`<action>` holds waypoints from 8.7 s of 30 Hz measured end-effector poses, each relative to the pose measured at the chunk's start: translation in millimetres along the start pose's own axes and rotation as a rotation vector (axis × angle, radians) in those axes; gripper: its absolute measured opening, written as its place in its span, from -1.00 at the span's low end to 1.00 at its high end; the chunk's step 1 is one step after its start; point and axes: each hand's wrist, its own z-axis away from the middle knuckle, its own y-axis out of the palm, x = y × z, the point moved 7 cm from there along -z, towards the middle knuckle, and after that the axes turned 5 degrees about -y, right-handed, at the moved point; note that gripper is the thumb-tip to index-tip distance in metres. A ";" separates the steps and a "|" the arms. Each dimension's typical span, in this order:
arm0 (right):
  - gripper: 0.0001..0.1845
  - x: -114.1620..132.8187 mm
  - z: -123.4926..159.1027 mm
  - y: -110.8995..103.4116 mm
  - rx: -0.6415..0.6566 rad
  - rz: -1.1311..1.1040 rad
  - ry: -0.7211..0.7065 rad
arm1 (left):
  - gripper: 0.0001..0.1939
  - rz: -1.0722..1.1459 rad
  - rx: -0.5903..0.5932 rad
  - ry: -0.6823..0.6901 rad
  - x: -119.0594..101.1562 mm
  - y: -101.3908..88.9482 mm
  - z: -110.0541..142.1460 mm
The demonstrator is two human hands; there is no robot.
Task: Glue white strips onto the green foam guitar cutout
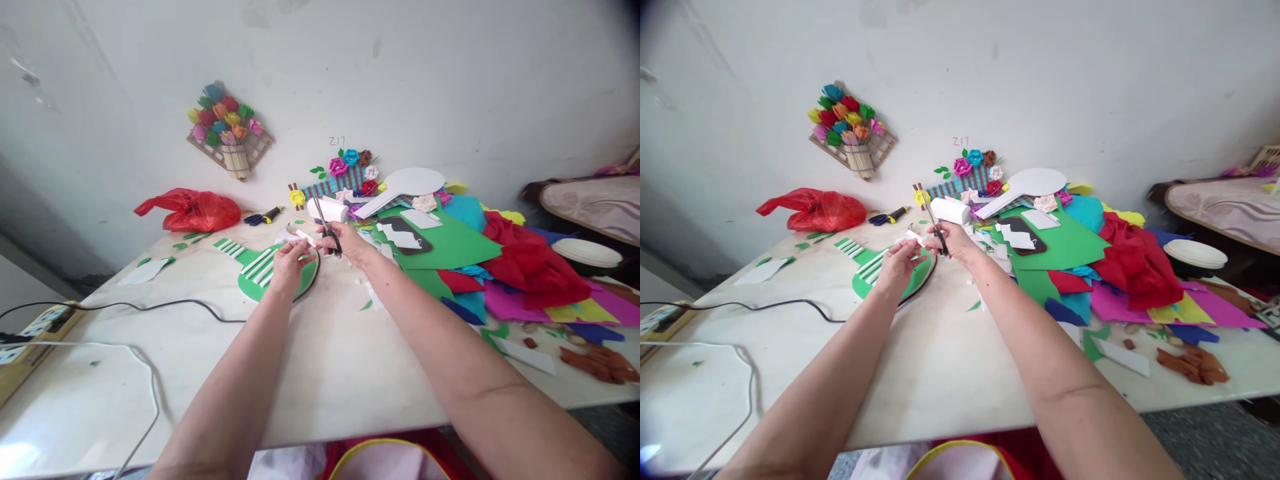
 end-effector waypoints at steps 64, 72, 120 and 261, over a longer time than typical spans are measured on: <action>-0.50 29.3 7.3 15.1 0.209 1.004 -0.181 | -0.88 0.226 -0.059 0.058 -5.5 -24.8 -13.7; -0.55 29.0 7.5 14.3 0.193 0.986 -0.190 | -0.88 0.215 -0.065 0.058 -6.6 -25.2 -14.4; -0.53 25.5 6.6 17.3 0.188 0.983 -0.222 | -0.91 0.132 -0.059 0.001 -7.4 -16.9 -10.4; -0.58 2.2 10.0 15.9 0.330 0.408 0.117 | -0.86 0.218 -0.065 0.032 -6.0 -19.4 -9.8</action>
